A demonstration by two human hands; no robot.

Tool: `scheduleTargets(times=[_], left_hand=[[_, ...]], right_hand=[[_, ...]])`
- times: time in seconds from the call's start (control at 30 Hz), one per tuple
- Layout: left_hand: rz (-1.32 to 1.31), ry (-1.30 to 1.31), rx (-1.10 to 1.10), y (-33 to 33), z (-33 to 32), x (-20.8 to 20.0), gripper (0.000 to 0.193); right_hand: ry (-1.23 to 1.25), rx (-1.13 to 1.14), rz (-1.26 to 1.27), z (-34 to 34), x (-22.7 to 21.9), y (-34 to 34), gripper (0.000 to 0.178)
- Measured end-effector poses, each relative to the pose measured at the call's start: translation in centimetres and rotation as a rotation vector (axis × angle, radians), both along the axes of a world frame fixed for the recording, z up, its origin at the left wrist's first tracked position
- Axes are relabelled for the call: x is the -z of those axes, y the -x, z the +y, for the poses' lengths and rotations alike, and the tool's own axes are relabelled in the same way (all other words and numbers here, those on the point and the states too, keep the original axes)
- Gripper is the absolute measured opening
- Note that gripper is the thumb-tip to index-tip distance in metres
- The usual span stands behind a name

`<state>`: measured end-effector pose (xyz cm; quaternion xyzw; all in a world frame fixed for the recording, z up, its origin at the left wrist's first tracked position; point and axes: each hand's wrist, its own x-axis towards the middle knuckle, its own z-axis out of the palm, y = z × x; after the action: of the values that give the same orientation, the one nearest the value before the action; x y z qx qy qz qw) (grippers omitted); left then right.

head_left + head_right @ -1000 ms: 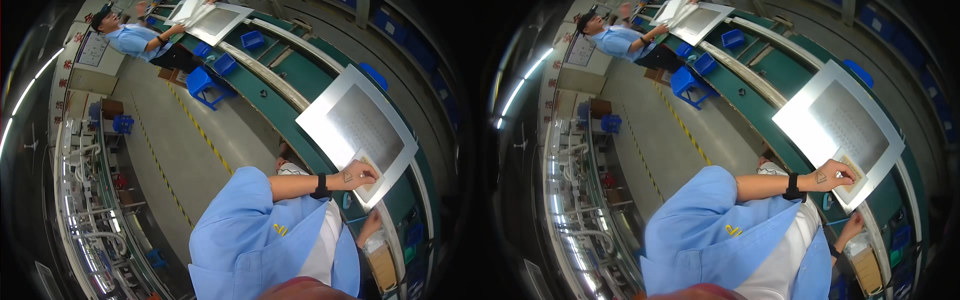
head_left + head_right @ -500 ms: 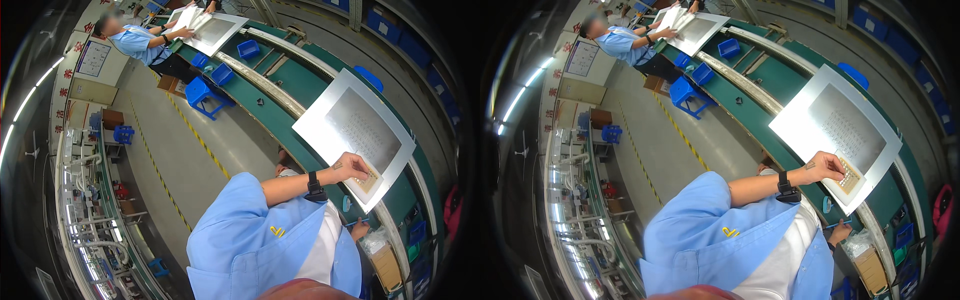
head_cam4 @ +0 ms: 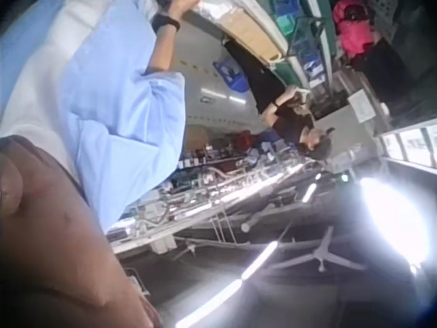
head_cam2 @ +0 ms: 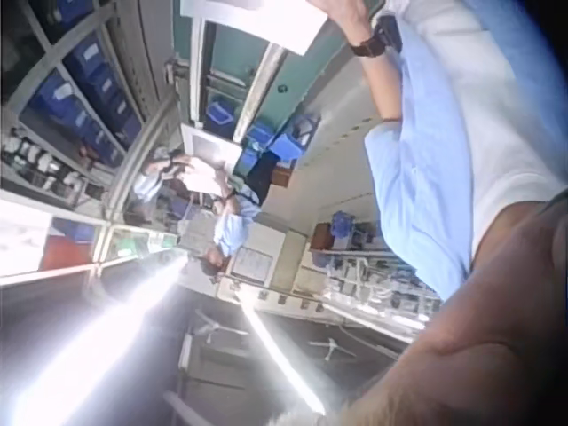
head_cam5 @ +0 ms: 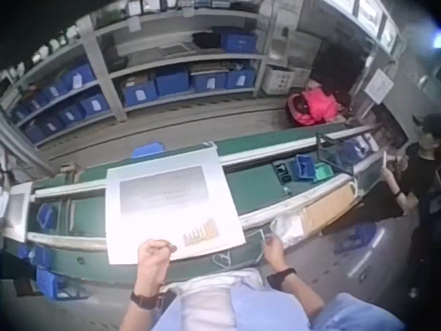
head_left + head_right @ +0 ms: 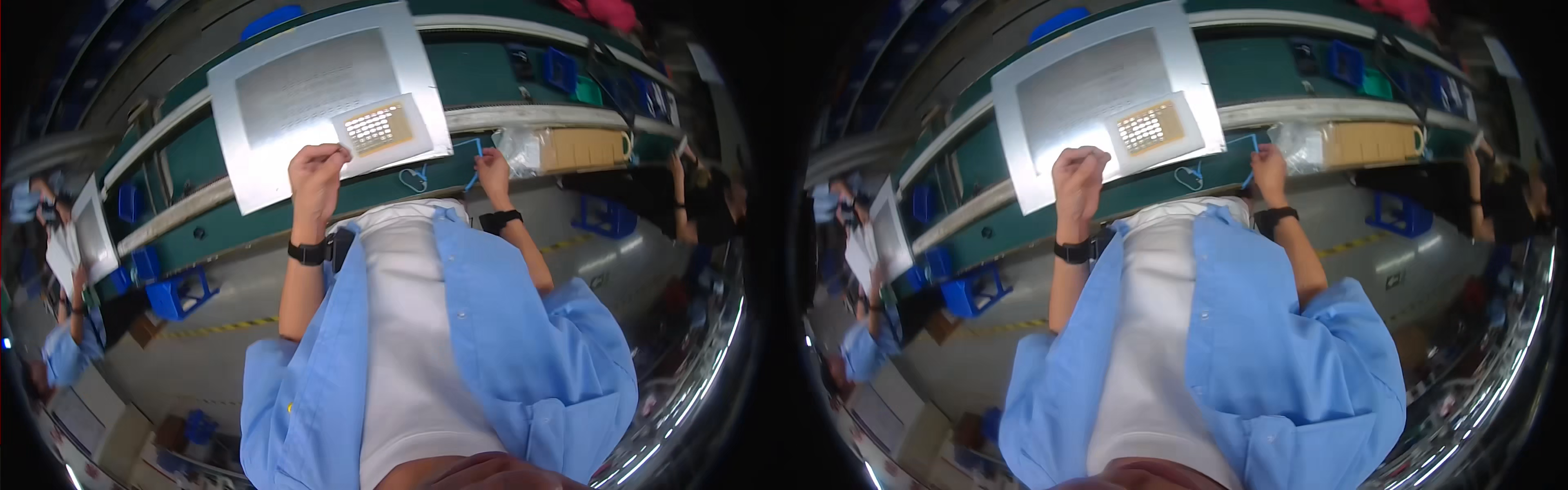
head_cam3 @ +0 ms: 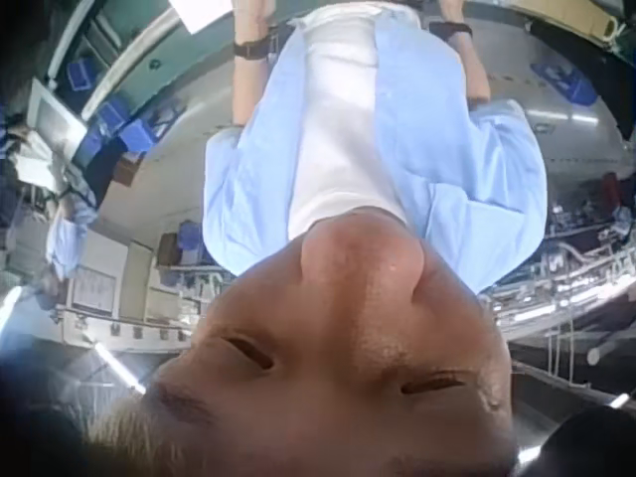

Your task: Assemble small electronic components by placing them into a grid tray at a factory workstation.

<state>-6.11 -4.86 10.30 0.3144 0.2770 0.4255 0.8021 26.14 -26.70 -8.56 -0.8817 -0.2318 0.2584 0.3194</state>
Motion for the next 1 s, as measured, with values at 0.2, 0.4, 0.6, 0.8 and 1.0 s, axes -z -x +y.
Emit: scheduleTargets(times=[0.2, 0.4, 0.6, 0.8, 1.0], left_hand=[[-0.025, -0.002, 0.095, 0.1, 0.2, 1.9, 0.015], [0.005, -0.069, 0.114, 1.0, 0.5, 2.9, 0.01], [0.115, -0.019, 0.02, 3.8, 0.1, 3.8, 0.013], [0.228, 0.03, -0.019, 4.6, -0.3, 4.5, 0.011], [0.302, 0.087, -0.015, 3.1, -0.8, 3.8, 0.016]], right_hand=[[-0.137, -0.109, -0.539, 0.2, -4.9, 2.9, 0.027], [-0.004, -0.605, 0.127, 1.6, -4.7, 6.7, 0.036], [-0.081, -0.72, 0.069, 0.7, -3.6, 5.9, 0.032], [-0.111, -0.352, -0.019, 0.9, -4.3, 1.0, 0.022], [-0.136, -0.39, 0.039, 2.9, -3.6, -4.3, 0.024]])
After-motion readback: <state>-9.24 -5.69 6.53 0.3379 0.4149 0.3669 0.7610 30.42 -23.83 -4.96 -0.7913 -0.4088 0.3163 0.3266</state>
